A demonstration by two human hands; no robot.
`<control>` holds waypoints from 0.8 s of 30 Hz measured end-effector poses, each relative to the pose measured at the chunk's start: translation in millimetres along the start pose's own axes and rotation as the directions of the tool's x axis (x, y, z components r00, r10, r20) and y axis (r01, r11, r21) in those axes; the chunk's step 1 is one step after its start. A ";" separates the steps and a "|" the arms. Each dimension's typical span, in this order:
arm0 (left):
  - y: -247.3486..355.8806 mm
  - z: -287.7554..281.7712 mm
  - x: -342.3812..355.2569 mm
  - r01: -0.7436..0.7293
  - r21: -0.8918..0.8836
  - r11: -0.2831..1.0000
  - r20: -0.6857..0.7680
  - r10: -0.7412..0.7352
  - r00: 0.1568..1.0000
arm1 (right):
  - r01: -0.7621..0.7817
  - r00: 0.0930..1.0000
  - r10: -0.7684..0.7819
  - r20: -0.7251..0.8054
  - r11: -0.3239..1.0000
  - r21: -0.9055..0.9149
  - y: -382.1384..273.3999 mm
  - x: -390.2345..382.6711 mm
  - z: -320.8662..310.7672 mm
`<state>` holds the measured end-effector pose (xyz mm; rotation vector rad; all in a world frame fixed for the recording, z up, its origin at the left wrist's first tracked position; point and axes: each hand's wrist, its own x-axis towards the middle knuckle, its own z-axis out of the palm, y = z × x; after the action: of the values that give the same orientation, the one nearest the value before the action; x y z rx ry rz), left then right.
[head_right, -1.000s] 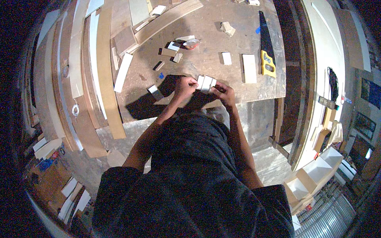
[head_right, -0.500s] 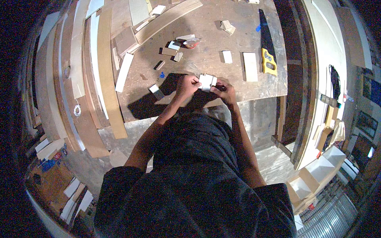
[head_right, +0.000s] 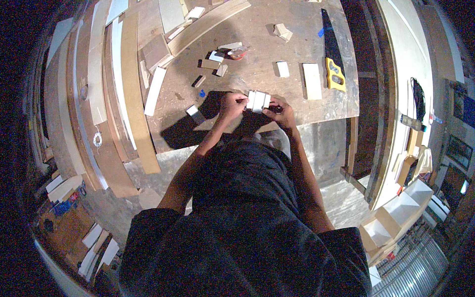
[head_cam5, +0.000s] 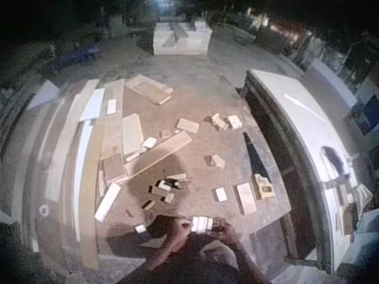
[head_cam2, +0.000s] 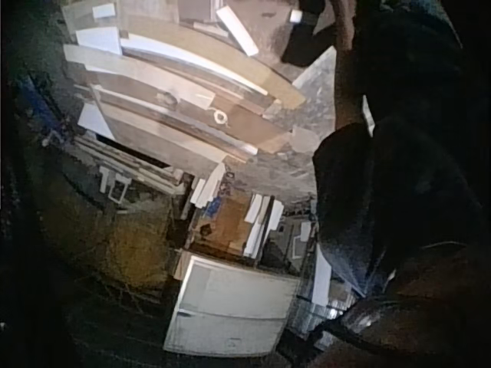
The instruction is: The person fits small wood blocks and strips together by hand, aligning joints and checking the assembly of a small wooden structure on a workbench.
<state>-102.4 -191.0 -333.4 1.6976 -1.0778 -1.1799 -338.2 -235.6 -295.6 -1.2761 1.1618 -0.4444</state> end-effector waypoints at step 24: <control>2.7 -7.3 2.8 -0.191 -0.097 0.977 0.059 0.197 0.979 | 0.001 0.999 -0.002 0.046 0.999 0.040 -14.9 0.2 -0.8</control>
<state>-95.4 -193.6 -329.8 1.4559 -1.1847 -1.1505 -334.1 -240.8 -282.2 -1.2465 1.1084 -0.4355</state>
